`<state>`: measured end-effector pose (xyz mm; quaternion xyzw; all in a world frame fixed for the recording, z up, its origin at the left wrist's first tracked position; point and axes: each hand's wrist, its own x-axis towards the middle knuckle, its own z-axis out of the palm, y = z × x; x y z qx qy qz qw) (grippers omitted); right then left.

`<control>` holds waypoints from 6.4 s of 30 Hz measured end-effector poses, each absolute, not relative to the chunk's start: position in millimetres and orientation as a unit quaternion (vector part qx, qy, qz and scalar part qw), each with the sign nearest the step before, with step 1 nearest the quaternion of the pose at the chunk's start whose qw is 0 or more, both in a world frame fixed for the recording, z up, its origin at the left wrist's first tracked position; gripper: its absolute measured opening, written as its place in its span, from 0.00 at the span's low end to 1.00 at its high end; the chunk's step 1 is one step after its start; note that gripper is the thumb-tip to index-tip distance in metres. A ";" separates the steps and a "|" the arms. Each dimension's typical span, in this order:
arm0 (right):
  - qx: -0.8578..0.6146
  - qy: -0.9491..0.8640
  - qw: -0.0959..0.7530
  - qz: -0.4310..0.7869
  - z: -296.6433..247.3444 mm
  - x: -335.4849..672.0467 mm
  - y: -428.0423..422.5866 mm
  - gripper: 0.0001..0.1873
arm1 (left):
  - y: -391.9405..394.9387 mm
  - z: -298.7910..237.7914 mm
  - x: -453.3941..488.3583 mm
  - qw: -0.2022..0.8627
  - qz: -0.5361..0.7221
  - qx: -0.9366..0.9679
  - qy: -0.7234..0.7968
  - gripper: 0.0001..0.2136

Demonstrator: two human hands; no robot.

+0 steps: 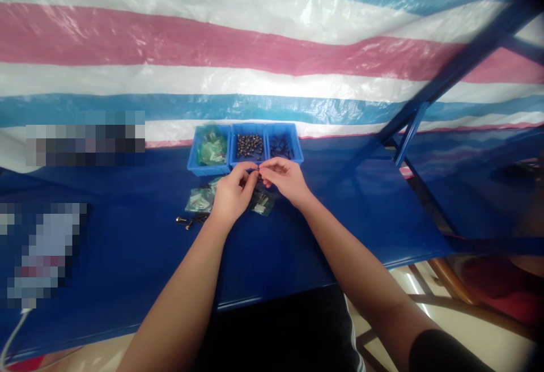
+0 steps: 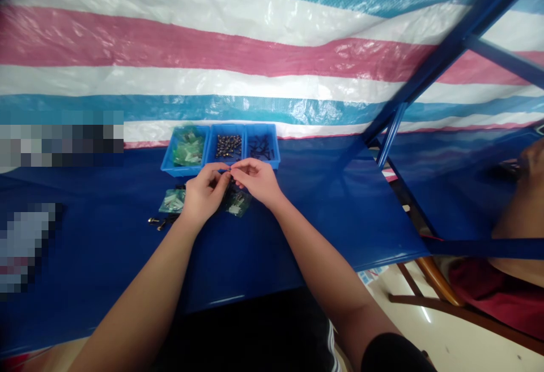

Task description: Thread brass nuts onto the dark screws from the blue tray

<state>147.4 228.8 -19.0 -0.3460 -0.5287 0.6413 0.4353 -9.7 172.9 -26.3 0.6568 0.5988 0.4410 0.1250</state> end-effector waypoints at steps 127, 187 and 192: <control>-0.329 -0.572 0.445 0.605 -22.3 145.0 224.1 0.14 | 172.0 -25.4 -9.5 0.099 0.445 0.642 0.617 0.12; -0.352 -0.623 0.398 0.574 -24.6 152.2 229.3 0.18 | 168.9 -19.6 -7.6 0.065 0.512 0.574 0.636 0.14; -0.451 -0.711 0.360 0.403 -30.4 157.2 233.6 0.10 | 168.7 -19.4 -7.3 0.071 0.507 0.572 0.641 0.13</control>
